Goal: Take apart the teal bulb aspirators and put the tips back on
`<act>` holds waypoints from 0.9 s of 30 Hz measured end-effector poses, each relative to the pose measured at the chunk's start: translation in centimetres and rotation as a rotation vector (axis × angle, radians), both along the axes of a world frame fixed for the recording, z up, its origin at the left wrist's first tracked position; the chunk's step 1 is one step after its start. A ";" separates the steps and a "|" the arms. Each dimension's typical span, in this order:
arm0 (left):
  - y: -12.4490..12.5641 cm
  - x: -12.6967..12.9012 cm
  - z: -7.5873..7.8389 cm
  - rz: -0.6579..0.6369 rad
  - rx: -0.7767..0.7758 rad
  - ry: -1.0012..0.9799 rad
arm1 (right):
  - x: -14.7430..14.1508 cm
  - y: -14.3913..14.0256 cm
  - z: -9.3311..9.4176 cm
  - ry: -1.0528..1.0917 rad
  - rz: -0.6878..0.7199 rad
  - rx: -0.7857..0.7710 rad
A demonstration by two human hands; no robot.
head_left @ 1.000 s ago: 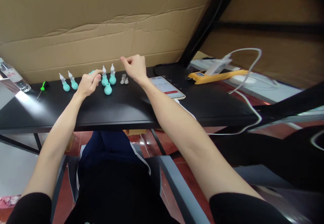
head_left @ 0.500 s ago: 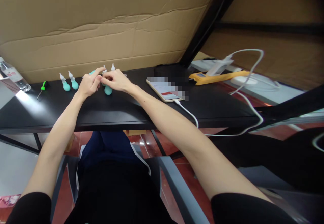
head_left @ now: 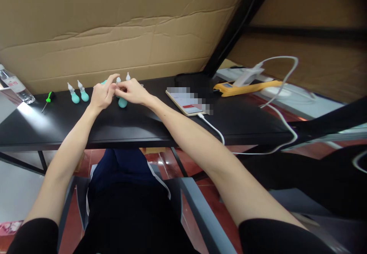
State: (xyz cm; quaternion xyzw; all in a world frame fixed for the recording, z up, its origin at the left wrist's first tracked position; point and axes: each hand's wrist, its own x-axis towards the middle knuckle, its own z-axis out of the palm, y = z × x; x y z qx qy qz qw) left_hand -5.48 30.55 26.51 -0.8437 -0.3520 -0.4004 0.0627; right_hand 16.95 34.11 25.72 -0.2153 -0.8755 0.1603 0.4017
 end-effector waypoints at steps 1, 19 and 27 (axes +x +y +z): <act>-0.1 0.1 0.0 -0.003 -0.011 -0.019 | 0.0 0.0 0.0 0.007 0.008 -0.015; -0.4 0.7 -0.6 -0.106 -0.086 -0.183 | 0.6 -0.3 1.0 0.026 0.226 -0.128; -0.6 0.9 -0.5 -0.130 -0.122 -0.207 | 0.7 0.1 0.9 0.049 0.327 -0.165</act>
